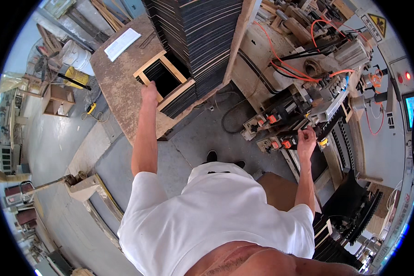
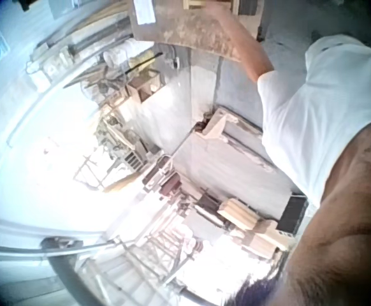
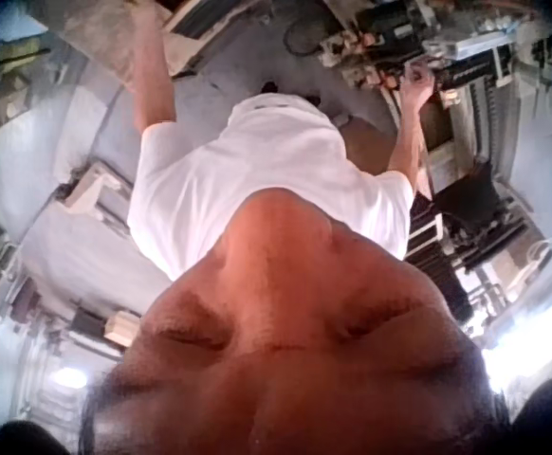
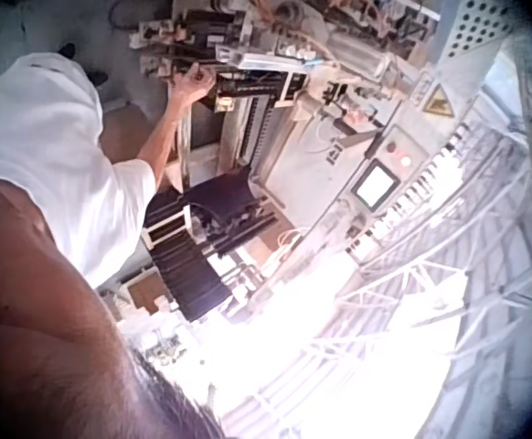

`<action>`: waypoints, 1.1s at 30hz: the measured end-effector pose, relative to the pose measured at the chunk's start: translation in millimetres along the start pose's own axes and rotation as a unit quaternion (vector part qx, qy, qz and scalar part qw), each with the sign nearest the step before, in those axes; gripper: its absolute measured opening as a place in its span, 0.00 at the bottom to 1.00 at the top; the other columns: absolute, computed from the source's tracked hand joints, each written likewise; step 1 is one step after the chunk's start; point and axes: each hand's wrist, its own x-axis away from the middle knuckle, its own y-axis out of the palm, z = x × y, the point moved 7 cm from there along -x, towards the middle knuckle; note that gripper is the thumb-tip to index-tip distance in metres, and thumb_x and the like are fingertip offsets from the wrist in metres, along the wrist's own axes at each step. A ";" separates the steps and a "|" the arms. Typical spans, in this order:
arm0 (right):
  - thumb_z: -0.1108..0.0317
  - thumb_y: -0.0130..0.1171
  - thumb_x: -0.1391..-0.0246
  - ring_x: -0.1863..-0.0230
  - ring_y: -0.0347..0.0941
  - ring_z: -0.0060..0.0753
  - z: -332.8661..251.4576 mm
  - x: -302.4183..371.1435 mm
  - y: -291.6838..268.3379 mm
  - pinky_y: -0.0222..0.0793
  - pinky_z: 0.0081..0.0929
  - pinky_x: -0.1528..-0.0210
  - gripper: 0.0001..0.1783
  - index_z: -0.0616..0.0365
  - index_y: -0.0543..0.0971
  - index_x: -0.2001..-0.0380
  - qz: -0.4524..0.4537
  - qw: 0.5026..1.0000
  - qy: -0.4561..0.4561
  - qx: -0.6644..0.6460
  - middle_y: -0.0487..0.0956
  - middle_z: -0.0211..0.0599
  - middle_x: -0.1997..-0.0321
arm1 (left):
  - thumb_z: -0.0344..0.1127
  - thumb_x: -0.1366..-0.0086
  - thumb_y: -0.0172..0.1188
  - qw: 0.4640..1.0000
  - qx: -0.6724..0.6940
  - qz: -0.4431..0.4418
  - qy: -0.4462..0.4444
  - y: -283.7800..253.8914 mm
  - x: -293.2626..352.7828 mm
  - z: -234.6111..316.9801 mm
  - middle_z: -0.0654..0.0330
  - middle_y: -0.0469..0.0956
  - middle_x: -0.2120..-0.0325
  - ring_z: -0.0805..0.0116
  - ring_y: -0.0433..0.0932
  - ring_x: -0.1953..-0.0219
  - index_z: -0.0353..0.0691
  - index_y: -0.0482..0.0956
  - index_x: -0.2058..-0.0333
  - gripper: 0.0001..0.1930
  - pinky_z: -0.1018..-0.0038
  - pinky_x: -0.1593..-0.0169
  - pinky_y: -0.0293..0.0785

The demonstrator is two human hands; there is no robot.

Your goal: The person repeatedly places small wooden frames onto a machine's conveyor belt and pushes them through a processing station. The person then retrieves the frames and repeats the cycle continuously.

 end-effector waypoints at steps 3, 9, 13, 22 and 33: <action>0.73 0.67 0.50 0.66 0.74 0.30 9.6 25.4 9.7 0.72 0.25 0.64 0.08 0.64 0.78 0.71 -0.007 0.998 0.060 -0.015 0.77 0.46 0.52 | 0.36 0.36 0.58 0.983 -0.084 0.057 0.155 -10.7 17.4 22.0 0.44 0.75 0.55 0.49 0.77 0.55 0.28 0.68 0.46 0.23 0.56 0.53 0.74; 0.69 0.66 0.50 0.55 0.76 0.42 26.0 59.7 4.6 0.73 0.31 0.57 0.09 0.63 0.77 0.72 -0.010 0.998 0.057 0.032 0.78 0.48 0.51 | 0.44 0.46 0.68 0.725 -0.488 -0.091 0.477 74.0 150.0 90.0 0.43 0.75 0.49 0.40 0.67 0.42 0.33 0.73 0.45 0.32 0.50 0.38 0.61; 0.68 0.66 0.50 0.63 0.79 0.39 17.6 53.9 -21.6 0.75 0.31 0.61 0.10 0.63 0.77 0.71 0.015 0.996 0.090 0.002 0.79 0.42 0.54 | 0.42 0.43 0.66 0.706 -0.567 -0.136 0.401 66.5 126.9 45.9 0.45 0.79 0.55 0.43 0.73 0.48 0.35 0.73 0.45 0.28 0.54 0.41 0.66; 0.72 0.65 0.48 0.68 0.75 0.24 100.8 88.4 -118.7 0.72 0.23 0.64 0.08 0.62 0.79 0.65 0.166 0.971 0.174 0.015 0.81 0.38 0.63 | 0.45 0.39 0.63 0.718 -0.630 -0.116 0.274 91.4 144.0 54.8 0.47 0.79 0.54 0.46 0.77 0.52 0.47 0.67 0.39 0.30 0.55 0.45 0.71; 0.62 0.57 0.43 0.51 0.78 0.37 321.7 -50.4 -231.7 0.71 0.30 0.49 0.23 0.66 0.75 0.49 0.216 0.942 0.252 0.056 0.82 0.48 0.55 | 0.27 0.35 0.56 0.870 -0.300 -0.124 0.370 144.4 311.7 26.0 0.47 0.77 0.53 0.53 0.76 0.50 0.30 0.74 0.49 0.16 0.61 0.47 0.73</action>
